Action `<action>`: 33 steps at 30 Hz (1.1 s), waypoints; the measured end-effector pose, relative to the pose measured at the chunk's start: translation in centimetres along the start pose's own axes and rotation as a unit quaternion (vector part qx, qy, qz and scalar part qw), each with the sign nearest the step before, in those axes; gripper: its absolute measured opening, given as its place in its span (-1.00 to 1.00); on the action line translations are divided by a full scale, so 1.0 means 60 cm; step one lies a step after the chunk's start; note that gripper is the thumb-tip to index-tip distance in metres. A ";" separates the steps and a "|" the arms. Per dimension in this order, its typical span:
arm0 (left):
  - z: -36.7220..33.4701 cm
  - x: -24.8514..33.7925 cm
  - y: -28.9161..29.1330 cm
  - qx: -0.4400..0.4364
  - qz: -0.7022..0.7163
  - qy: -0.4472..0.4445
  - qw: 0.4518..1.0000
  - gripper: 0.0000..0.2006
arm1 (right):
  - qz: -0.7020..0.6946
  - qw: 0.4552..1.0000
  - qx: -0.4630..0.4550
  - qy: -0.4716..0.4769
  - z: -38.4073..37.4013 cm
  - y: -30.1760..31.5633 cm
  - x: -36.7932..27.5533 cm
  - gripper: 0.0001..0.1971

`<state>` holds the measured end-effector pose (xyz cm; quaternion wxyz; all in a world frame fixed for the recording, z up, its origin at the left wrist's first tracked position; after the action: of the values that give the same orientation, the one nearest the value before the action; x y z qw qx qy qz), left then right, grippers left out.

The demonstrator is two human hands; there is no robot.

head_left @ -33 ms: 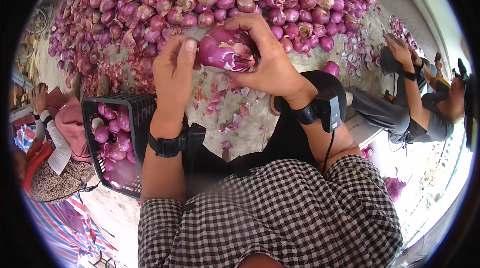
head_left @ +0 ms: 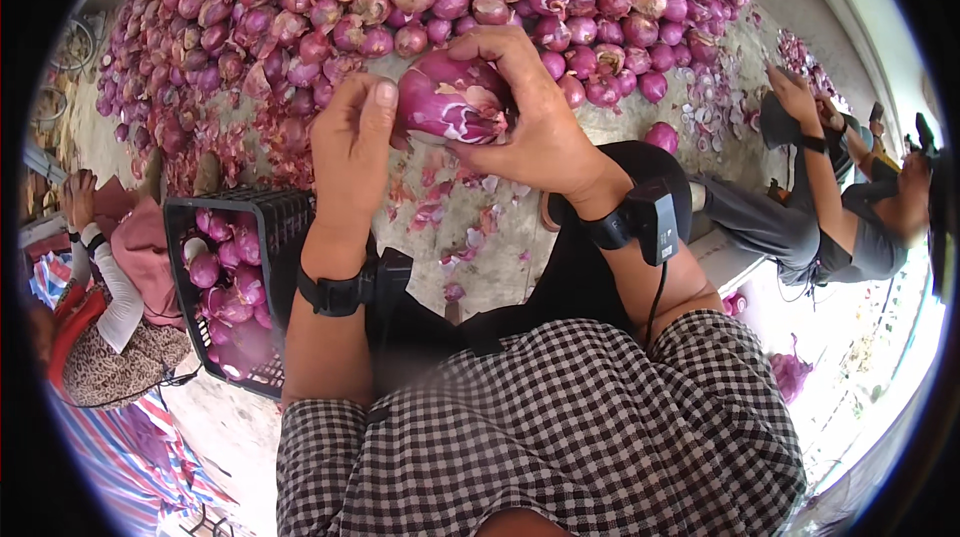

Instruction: Peel red onions by hand and place them in a basket.

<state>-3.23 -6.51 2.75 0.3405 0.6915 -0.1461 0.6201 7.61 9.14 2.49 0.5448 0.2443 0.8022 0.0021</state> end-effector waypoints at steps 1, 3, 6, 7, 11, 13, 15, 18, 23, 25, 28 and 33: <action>0.000 0.001 -0.003 -0.024 0.011 0.015 1.000 -0.59 | 0.012 1.000 0.014 0.008 0.000 -0.002 0.000 -0.33; 0.003 0.003 -0.008 -0.070 0.031 0.048 0.996 -0.55 | 0.015 0.999 0.024 0.018 -0.001 -0.008 0.001 -0.30; 0.007 -0.008 -0.031 -0.078 0.315 0.149 0.934 -0.49 | 0.023 0.999 0.033 0.025 0.002 -0.014 0.000 -0.27; 0.006 -0.007 -0.037 -0.088 0.352 0.154 0.919 -0.50 | 0.026 0.999 0.035 0.027 0.002 -0.017 -0.001 -0.27; 0.006 -0.009 -0.046 -0.104 0.462 0.177 0.863 -0.55 | 0.035 0.999 0.023 0.010 0.006 -0.027 0.005 -0.23; 0.003 -0.005 -0.052 -0.084 0.484 0.197 0.848 -0.57 | 0.005 0.999 0.005 -0.037 0.006 -0.024 0.006 -0.20; 0.003 -0.011 -0.050 -0.075 0.457 0.196 0.864 -0.57 | -0.009 1.000 -0.010 -0.023 0.006 -0.015 0.003 -0.28; 0.000 -0.011 -0.039 -0.086 0.435 0.191 0.876 -0.56 | -0.045 0.998 -0.004 -0.042 0.007 -0.004 0.009 -0.41; -0.010 -0.021 -0.033 -0.012 0.425 0.150 0.893 -0.54 | -0.008 0.997 0.052 -0.058 0.010 0.003 0.022 -0.64; -0.013 -0.024 -0.032 0.000 0.390 0.129 0.912 -0.54 | -0.018 0.996 0.034 -0.078 0.013 0.000 0.019 -0.69; -0.010 -0.023 -0.035 0.047 0.363 0.121 0.923 -0.46 | 0.023 0.994 0.003 -0.102 0.015 -0.001 0.016 -0.74; -0.003 -0.016 -0.040 0.081 0.245 0.112 0.960 -0.40 | 0.045 0.992 -0.009 -0.117 0.014 0.001 0.015 -0.81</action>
<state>-2.08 -4.86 1.13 0.1355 0.5862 -0.2213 0.7675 8.09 9.31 1.37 0.6363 0.2741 0.7211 0.0055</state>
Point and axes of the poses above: each hand's wrist, its own z-axis away from the middle knuckle, its own y-axis out of the back of the hand, x = y × z, the point moved 1 cm from there along -z, towards the middle knuckle, and after that the axes turned 1 degree about -x, right-handed, at the moved point
